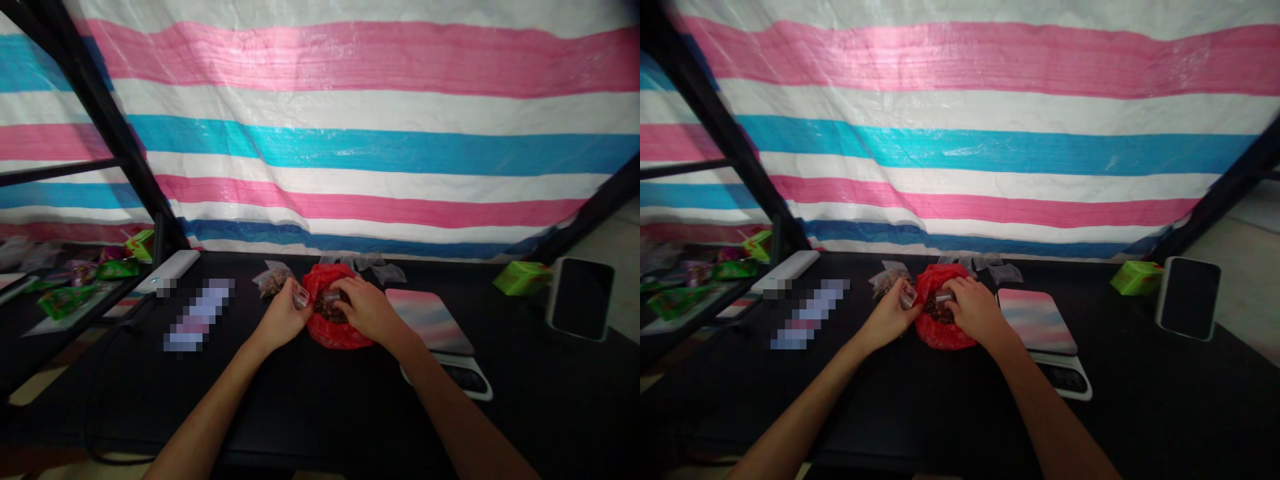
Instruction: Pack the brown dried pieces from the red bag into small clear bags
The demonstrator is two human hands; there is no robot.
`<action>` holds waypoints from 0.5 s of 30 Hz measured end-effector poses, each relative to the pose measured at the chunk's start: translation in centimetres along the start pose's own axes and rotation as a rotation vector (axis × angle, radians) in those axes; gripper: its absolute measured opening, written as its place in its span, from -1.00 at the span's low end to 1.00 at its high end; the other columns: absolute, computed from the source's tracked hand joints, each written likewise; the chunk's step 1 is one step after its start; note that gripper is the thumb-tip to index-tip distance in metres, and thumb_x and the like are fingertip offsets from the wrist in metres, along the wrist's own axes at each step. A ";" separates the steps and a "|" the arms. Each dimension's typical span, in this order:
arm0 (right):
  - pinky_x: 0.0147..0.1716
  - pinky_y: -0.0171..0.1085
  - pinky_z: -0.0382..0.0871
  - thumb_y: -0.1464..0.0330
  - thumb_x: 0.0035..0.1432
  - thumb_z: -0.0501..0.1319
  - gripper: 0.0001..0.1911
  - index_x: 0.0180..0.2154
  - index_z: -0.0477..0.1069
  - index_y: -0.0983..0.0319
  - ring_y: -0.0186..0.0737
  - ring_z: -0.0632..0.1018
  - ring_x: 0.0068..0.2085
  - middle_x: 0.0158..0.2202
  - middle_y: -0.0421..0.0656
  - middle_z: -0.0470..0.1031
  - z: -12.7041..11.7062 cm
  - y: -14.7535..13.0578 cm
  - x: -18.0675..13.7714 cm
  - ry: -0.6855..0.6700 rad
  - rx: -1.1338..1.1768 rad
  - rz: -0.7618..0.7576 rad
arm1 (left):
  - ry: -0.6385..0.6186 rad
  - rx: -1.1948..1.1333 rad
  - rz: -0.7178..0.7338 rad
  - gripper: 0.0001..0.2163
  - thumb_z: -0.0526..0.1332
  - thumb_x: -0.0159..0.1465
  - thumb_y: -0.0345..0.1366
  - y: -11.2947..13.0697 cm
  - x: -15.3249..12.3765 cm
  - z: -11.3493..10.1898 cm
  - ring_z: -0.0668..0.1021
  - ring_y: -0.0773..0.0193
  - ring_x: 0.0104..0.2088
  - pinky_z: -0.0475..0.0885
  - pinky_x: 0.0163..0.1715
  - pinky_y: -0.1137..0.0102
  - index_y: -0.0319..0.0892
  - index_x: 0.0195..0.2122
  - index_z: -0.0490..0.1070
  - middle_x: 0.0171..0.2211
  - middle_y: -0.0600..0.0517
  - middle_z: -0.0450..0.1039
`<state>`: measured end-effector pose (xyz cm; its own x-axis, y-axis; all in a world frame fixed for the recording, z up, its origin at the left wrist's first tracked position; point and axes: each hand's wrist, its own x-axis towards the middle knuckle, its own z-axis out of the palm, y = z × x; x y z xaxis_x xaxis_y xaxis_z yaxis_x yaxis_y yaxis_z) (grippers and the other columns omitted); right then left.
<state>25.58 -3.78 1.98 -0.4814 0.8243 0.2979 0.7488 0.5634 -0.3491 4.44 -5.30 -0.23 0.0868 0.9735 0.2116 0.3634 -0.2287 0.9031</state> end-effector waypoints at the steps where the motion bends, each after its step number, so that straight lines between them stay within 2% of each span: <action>1: 0.11 -0.15 0.31 0.48 0.23 0.27 -0.76 -0.05 0.49 0.19 -0.09 0.51 0.05 -0.03 -0.08 0.57 0.1 -0.1 0.0 -0.008 0.012 -0.002 | -0.002 -0.068 -0.014 -0.78 0.29 0.13 -0.39 -0.1 0.1 0.1 0.41 0.33 -0.46 0.29 -0.43 0.44 -0.11 -0.33 0.20 -0.45 0.16 0.33; 5: 0.18 -0.13 0.27 0.50 0.23 0.25 -0.62 0.09 0.45 0.19 -0.07 0.48 0.13 0.07 -0.06 0.53 0.4 0.0 0.1 -0.025 0.041 -0.017 | -0.006 -0.296 -0.068 -0.77 0.29 0.09 -0.42 -0.7 0.5 0.2 0.37 0.39 -0.47 0.26 -0.43 0.48 -0.12 -0.34 0.20 -0.44 0.17 0.32; 7: 0.18 -0.13 0.26 0.52 0.21 0.25 -0.59 0.09 0.45 0.19 -0.07 0.48 0.13 0.08 -0.05 0.53 0.6 0.0 0.0 -0.044 0.048 -0.012 | 0.003 -0.346 -0.105 -0.77 0.30 0.08 -0.41 -0.8 0.5 0.2 0.38 0.39 -0.45 0.27 -0.42 0.48 -0.13 -0.33 0.23 -0.44 0.17 0.33; 12: 0.04 -0.18 0.30 0.59 0.11 0.23 -0.59 0.00 0.45 0.19 -0.10 0.54 0.01 -0.01 -0.09 0.58 0.9 -0.5 -0.2 -0.078 0.109 0.045 | 0.019 -0.361 -0.142 -0.74 0.34 0.10 -0.36 -0.8 0.5 0.5 0.40 0.38 -0.42 0.29 -0.37 0.47 -0.13 -0.30 0.23 -0.42 0.17 0.33; 15: -0.03 -0.20 0.31 0.56 0.15 0.22 -0.62 0.00 0.41 0.17 -0.10 0.57 -0.03 -0.05 -0.10 0.60 1.1 -0.7 -0.2 -0.070 0.159 0.082 | 0.041 -0.290 -0.066 -0.74 0.33 0.14 -0.31 -0.9 0.6 0.7 0.41 0.36 -0.41 0.32 -0.34 0.44 -0.12 -0.30 0.21 -0.41 0.17 0.31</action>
<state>24.62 -4.34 1.17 -0.4567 0.8664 0.2020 0.7080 0.4915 -0.5072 4.77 -4.55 -1.19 0.0321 0.9868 0.1589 0.0859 -0.1611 0.9832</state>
